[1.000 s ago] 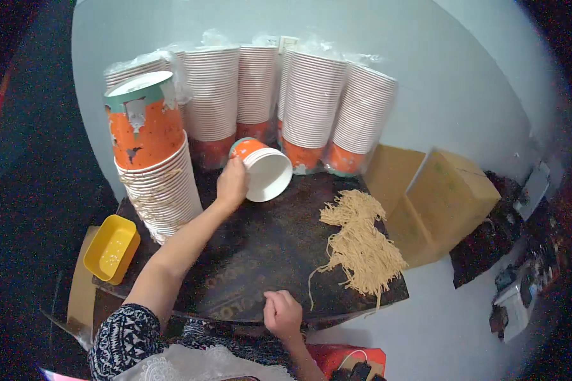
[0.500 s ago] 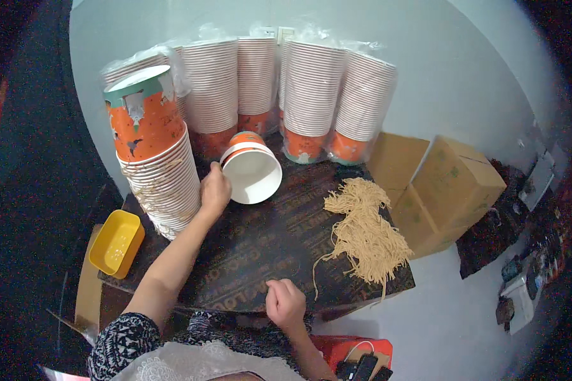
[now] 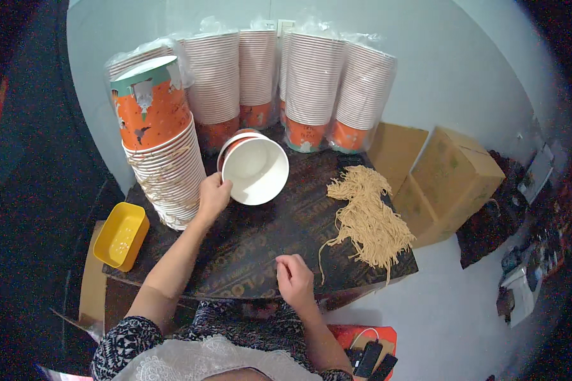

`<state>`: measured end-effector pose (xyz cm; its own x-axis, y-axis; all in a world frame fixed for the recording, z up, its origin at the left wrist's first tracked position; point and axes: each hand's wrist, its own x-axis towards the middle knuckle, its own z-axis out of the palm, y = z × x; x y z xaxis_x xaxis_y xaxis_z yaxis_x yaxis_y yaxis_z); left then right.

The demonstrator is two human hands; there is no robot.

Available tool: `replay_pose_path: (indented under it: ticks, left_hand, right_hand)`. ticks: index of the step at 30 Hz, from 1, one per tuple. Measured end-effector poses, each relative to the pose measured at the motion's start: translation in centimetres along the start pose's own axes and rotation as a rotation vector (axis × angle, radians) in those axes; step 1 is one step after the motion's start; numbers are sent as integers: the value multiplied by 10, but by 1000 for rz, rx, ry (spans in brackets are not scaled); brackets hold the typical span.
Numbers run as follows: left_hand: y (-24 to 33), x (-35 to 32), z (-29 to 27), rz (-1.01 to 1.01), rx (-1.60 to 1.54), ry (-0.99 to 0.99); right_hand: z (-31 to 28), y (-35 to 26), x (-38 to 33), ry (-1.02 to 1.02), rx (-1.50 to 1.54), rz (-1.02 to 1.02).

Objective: Attaching and tying strings to paper cups at a packaging workstation.

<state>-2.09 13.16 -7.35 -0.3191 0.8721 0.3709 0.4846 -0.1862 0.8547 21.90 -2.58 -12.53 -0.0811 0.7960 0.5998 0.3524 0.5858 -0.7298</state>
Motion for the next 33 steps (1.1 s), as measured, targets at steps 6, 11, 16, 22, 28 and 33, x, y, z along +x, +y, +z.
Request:
replay_pose_path:
  ticks: [6, 11, 16, 22, 28, 33]
  left_hand:
    - [-25, 5, 15, 23, 41, -12]
    - [-15, -2, 10, -217, -223, -78]
    - [9, -22, -4, -329, -430, -126]
    - [22, -36, -24, -446, -710, -277]
    - [22, -57, -35, -467, -742, -395]
    - [35, -76, -50, -183, -378, -292]
  right_hand:
    - [4, -2, 6, -133, 63, 119]
    - [-3, -1, -2, -144, 80, 105]
    - [-11, -5, -1, -136, 152, 176]
    - [-8, -7, 8, -121, 197, 211]
    - [-7, -1, 4, -58, 261, 253]
    - [-15, -10, 12, 171, -74, 23]
